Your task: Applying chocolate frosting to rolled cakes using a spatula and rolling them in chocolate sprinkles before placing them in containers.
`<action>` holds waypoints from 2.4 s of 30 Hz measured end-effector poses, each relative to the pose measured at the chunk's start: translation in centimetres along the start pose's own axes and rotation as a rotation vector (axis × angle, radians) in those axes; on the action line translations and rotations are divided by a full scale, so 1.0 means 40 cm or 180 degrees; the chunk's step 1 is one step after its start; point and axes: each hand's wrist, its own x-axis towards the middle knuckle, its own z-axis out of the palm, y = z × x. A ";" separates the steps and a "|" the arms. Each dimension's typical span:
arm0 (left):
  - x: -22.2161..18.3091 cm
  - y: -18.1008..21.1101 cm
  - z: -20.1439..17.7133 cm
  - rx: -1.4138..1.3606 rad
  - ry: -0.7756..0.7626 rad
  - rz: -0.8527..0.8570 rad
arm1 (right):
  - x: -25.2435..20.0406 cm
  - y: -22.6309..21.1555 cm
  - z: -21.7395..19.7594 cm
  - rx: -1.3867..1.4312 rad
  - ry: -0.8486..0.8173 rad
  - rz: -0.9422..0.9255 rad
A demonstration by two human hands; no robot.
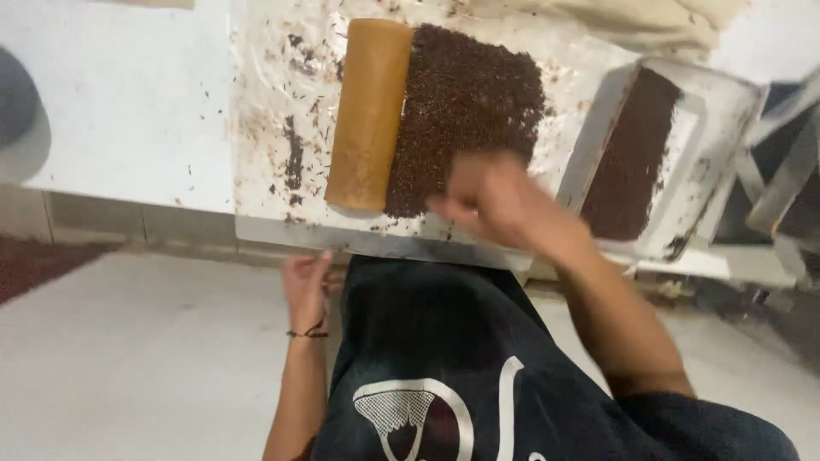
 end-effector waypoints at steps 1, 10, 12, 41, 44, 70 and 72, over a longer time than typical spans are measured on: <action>-0.001 -0.036 0.006 -0.1169 -0.0519 -0.1201 | -0.065 -0.024 0.053 0.0546 -0.0586 0.0578; 0.050 -0.012 0.065 -0.1676 -0.1447 -0.1094 | -0.400 0.105 0.599 0.3841 0.0893 0.3791; 0.061 0.009 0.069 -0.1602 -0.1542 -0.0913 | -0.303 0.003 0.501 0.3914 0.1546 0.4066; -0.084 0.173 0.195 0.2298 -0.1159 0.4454 | -0.166 0.176 0.448 -0.1776 0.1054 0.1035; -0.088 0.176 0.315 0.2345 -0.1644 0.4363 | -0.187 0.181 0.466 -0.1959 0.0718 0.0792; 0.055 0.213 0.388 0.2987 -0.1006 0.4765 | -0.297 0.306 0.437 -0.0227 0.2598 0.0898; -0.013 0.307 0.391 0.2926 -0.1268 0.4568 | -0.361 0.294 0.353 -0.0025 0.2742 0.1303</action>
